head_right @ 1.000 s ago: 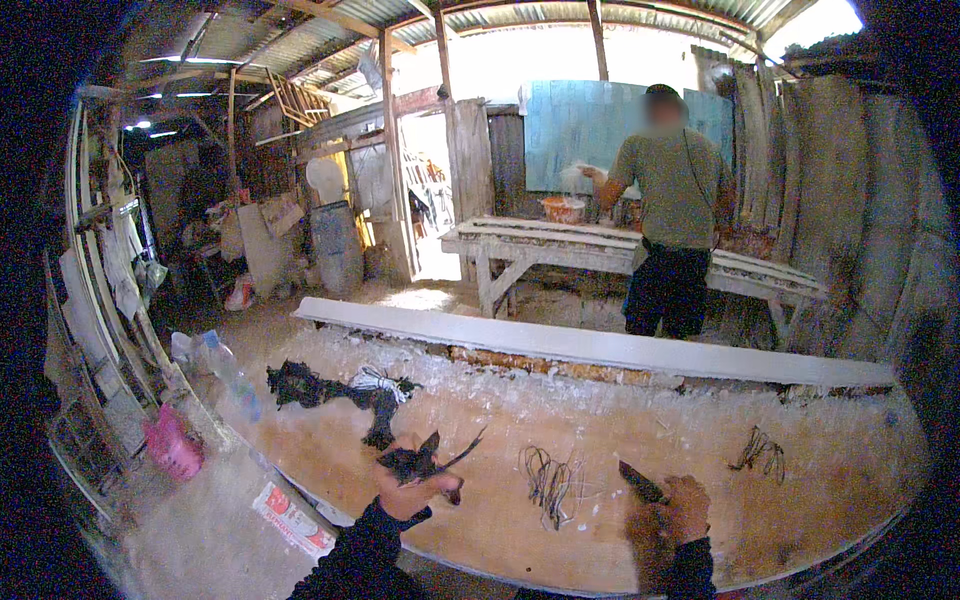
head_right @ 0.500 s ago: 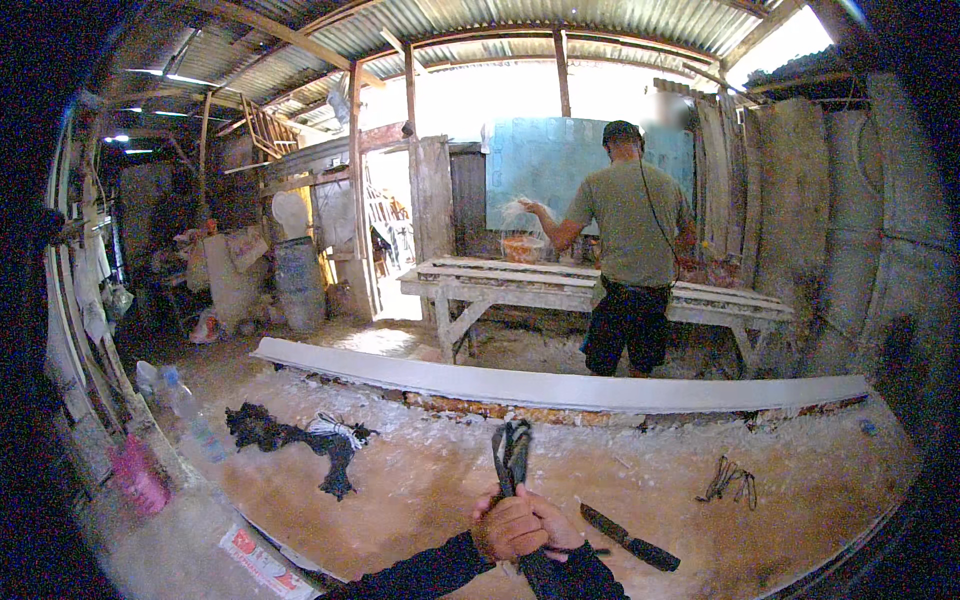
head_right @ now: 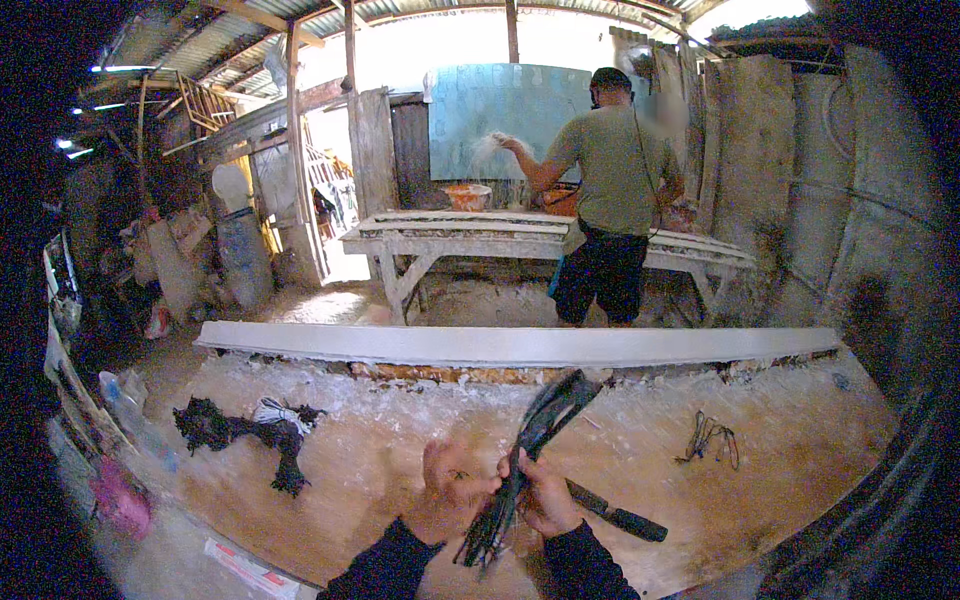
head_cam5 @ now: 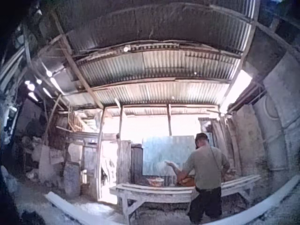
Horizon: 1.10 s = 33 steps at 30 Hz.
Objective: The person uses a knife to cut a long black rubber strip into smaller pieces on a wooden workbench. The person repeatedly slices the rubber and separates the cut pieces with their hands.
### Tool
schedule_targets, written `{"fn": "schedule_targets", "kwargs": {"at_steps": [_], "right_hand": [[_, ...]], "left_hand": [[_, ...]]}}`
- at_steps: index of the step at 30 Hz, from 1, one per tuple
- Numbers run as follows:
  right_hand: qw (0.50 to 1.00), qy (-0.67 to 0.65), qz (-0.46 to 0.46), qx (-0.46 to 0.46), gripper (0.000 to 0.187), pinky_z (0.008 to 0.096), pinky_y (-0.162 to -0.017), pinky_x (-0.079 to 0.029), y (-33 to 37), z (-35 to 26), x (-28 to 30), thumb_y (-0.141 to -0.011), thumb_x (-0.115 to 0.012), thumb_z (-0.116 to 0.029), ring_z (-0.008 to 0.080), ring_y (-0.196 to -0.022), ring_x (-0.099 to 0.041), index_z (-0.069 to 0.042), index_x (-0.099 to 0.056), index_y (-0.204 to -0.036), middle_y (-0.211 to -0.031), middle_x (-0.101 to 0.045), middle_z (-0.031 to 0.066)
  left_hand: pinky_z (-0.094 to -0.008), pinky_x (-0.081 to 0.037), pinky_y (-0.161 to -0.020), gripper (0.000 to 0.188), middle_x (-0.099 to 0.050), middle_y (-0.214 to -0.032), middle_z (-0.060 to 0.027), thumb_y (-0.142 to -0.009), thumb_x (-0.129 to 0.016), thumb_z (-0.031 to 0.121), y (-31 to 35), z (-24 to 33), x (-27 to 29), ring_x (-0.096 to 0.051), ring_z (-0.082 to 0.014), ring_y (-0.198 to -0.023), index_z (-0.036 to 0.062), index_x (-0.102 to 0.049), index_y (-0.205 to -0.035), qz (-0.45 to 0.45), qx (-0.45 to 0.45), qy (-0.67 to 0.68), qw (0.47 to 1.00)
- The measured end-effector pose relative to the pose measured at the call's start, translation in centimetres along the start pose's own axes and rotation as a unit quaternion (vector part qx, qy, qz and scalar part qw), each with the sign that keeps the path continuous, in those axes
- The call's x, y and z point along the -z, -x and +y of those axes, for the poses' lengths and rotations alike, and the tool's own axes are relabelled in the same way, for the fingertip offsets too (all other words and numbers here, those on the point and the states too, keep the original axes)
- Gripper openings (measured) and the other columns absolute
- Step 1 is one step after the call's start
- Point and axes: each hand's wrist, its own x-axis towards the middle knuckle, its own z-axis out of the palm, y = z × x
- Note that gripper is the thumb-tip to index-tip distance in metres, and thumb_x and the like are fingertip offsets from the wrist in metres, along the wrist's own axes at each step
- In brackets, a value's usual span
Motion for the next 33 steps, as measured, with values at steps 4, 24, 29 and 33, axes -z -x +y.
{"fn": "schedule_targets", "kwargs": {"at_steps": [4, 24, 29, 33], "right_hand": [[0.998, 0.041, -0.021, -0.032, 0.019, 0.0284, -0.056, -0.044, 0.3, 0.3, -0.7, -0.09, -0.044, -0.025, 0.0152, -0.058, -0.05, -0.006, -0.045, -0.093, -0.069, -0.048, 0.0032], [0.826, 0.55, -0.092, 0.078, 0.038, 0.0323, -0.087, -0.04, 5.6, -3.1, -0.2, -0.087, -0.05, -0.026, 0.0216, -0.1, -0.052, -0.002, -0.046, -0.116, -0.105, -0.055, 0.0118], [0.495, 0.821, 0.239, 0.156, 0.046, 0.0431, -0.08, -0.041, 11.0, -4.4, 6.4, -0.07, -0.066, -0.031, 0.034, -0.091, -0.052, -0.004, -0.052, -0.105, -0.096, -0.055, 0.0178], [0.423, 0.852, 0.271, 0.148, 0.041, 0.042, -0.072, -0.043, 13.3, -3.0, 8.8, -0.066, -0.068, -0.028, 0.035, -0.083, -0.052, -0.006, -0.055, -0.099, -0.087, -0.054, 0.0157]], "left_hand": [[-0.0429, -0.034, -0.086, 0.048, -0.041, -0.114, -0.0109, -0.075, -0.06, 0.023, 0.3, -2.0, 0.8, -0.042, -0.0283, -0.102, 0.0157, -0.036, -0.116, -0.079, 0.306, 0.443, 0.839], [-0.0322, -0.043, -0.057, 0.04, -0.033, -0.046, 0.0039, -0.083, -0.047, 0.047, -1.0, -1.7, 8.0, -0.043, -0.0139, -0.046, 0.0135, -0.038, -0.063, -0.174, 0.271, 0.778, 0.539], [-0.0252, -0.037, -0.039, 0.048, -0.031, -0.042, 0.0056, -0.074, -0.05, 0.059, 0.3, -3.1, 9.3, -0.032, -0.0084, -0.033, 0.0128, -0.042, -0.063, -0.259, 0.173, 0.87, 0.383], [-0.0201, -0.031, -0.035, 0.062, -0.029, -0.043, 0.0079, -0.057, -0.051, 0.072, 0.9, -2.0, 9.7, -0.027, -0.0035, -0.032, 0.0121, -0.039, -0.064, -0.31, 0.207, 0.808, 0.457]]}}
